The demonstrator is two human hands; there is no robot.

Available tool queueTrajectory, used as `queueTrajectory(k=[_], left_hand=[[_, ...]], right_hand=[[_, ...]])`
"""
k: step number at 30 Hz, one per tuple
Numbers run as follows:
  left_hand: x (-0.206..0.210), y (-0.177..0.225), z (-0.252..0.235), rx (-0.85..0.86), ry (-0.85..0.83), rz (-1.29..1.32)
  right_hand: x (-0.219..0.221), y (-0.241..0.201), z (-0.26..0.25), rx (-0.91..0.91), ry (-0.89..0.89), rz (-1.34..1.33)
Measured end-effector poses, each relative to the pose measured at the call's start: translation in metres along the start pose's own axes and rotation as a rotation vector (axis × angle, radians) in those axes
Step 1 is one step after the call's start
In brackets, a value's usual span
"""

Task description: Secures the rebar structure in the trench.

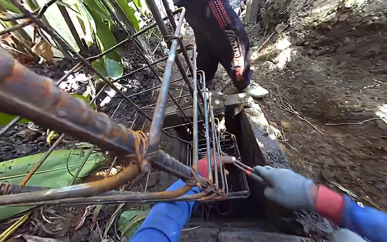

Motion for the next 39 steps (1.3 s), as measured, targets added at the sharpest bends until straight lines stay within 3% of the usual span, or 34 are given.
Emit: queueTrajectory(k=[2, 4, 8, 10, 12, 14, 15, 17, 18, 19, 21, 27, 32, 33, 37, 39], left_hand=[[-0.005, 0.002, -0.002, 0.004, 0.0, -0.108], [-0.007, 0.006, -0.003, -0.016, 0.032, -0.12], [-0.008, 0.009, -0.004, 0.005, 0.101, -0.162], [-0.008, 0.015, -0.003, 0.008, 0.109, -0.18], [-0.001, 0.032, 0.013, -0.024, 0.108, -0.207], [0.001, 0.028, 0.014, 0.06, 0.088, -0.234], [-0.003, 0.02, 0.004, 0.211, 0.039, -0.218], [-0.016, -0.008, -0.035, 0.731, -0.236, -0.038], [-0.013, -0.011, -0.028, 0.466, -0.067, -0.006], [-0.004, -0.007, -0.018, 0.223, 0.042, 0.067], [0.006, -0.004, -0.014, -0.013, 0.074, 0.235], [0.008, -0.001, -0.01, 0.011, 0.022, 0.366], [0.01, -0.003, -0.012, 0.014, 0.01, 0.413], [0.01, -0.003, -0.013, 0.021, 0.008, 0.42], [0.009, 0.002, -0.01, 0.04, 0.012, 0.42], [0.006, 0.003, -0.006, 0.021, 0.053, 0.397]], right_hand=[[-0.02, 0.014, -0.012, -0.082, -0.251, -0.205], [-0.039, 0.013, -0.021, -0.049, -0.4, -0.246], [-0.083, -0.008, -0.027, 0.029, -0.195, 0.287], [-0.087, -0.001, -0.032, 0.04, -0.078, 0.29], [-0.063, 0.01, -0.04, 0.044, -0.176, 0.08], [-0.013, 0.019, -0.035, 0.051, -0.553, -0.404], [0.01, 0.017, -0.027, 0.029, -0.748, -0.655], [0.042, 0.008, -0.021, -0.024, -1.014, -0.987], [0.048, 0.007, -0.022, -0.041, -1.034, -1.028], [0.049, 0.011, -0.025, -0.056, -0.988, -1.008], [0.041, 0.021, -0.035, -0.067, -0.81, -0.863], [0.007, 0.02, -0.036, -0.036, -0.189, -0.267], [-0.019, -0.009, -0.006, -0.041, 0.384, 0.218], [-0.02, -0.013, -0.005, -0.031, 0.461, 0.27], [-0.025, -0.017, -0.018, 0.079, 0.455, 0.358], [-0.033, -0.023, -0.018, -0.012, 0.655, 0.399]])
Point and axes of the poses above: each hand's wrist, its own z-axis away from the middle knuckle, its own x-axis out of the palm, y = z × x, the point moved 8 cm from there along -z, towards the middle knuckle, and after that the axes turned 9 degrees about x, right-handed, at the moved point
